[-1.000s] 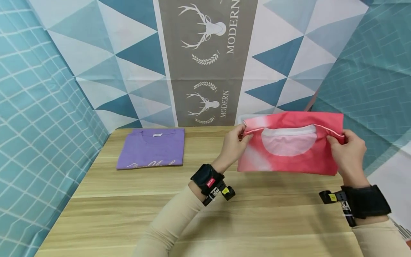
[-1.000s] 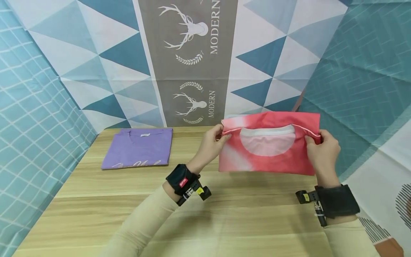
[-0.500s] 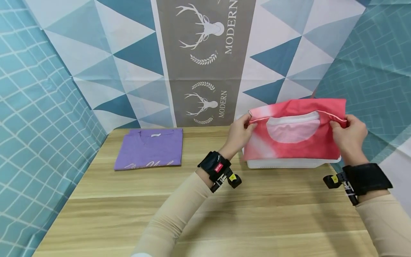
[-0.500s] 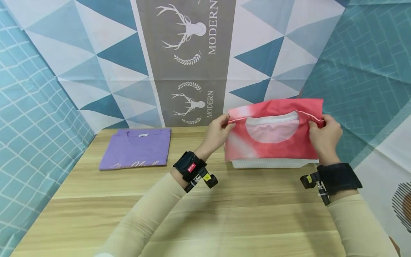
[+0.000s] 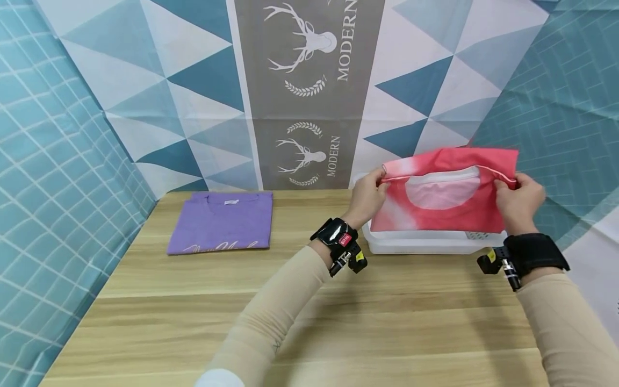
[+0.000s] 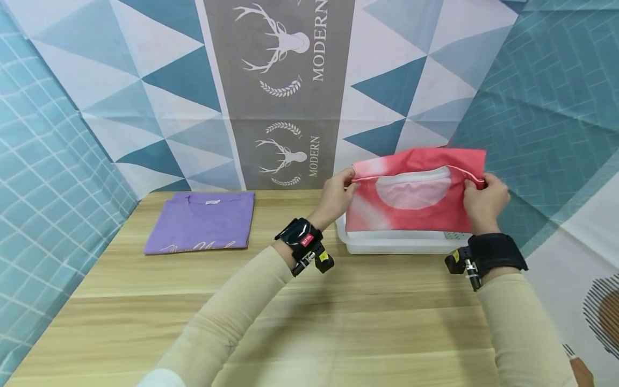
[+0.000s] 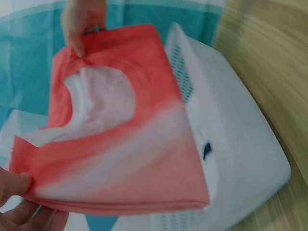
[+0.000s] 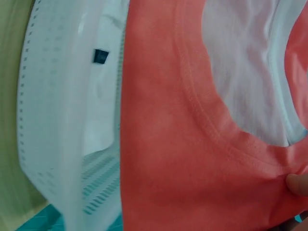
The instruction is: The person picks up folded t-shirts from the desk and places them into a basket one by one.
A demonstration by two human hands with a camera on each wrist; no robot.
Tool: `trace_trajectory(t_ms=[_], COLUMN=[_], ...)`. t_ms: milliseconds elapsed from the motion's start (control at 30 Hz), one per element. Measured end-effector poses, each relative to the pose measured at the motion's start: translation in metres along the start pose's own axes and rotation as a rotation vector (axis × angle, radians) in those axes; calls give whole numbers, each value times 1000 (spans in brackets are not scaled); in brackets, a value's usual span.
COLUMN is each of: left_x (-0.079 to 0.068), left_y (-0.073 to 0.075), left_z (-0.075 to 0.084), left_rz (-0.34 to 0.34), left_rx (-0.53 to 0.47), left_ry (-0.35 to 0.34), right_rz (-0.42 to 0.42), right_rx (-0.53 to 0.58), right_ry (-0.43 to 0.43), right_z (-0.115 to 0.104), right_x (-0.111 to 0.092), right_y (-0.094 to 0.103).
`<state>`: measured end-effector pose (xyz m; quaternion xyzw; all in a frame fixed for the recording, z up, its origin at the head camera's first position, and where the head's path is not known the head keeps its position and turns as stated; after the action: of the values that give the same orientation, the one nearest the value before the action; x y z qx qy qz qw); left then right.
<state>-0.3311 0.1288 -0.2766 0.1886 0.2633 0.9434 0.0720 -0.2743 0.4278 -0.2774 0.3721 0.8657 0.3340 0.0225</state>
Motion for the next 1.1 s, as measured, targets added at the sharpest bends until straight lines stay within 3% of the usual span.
trace_trajectory(t_ms=[100,367,633,867,1100], left_x=[1,-1,-9,-13,-14], left_y=[-7,-27,-45,-52,-56], left_z=[-5,-23,-40,-48,-53], left_rz=[26,47,8,-25,-25], left_rx=[31,12,-16,3,28], left_ry=[-21,-23,4,45,25], right_rz=[14,2,-37,-84,-100], right_rx=[-20,-59,-53,-68,-81], right_ry=[-1,98,62,30,35], right_z=[9,32,61,67,72], right_x=[3,5,3,2,0], right_y=[-8,-28,-39,-45,-51])
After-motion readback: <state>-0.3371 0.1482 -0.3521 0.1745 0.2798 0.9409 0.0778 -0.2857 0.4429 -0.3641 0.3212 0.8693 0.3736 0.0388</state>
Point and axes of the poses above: each hand's wrist, its own x-axis towards the middle knuckle, its own y-axis out of the back of the hand, z = x × y, the point moved 6 cm from there along x, towards the middle knuckle, and after that the axes turned 6 degrees about y, right-handed, at the moved point
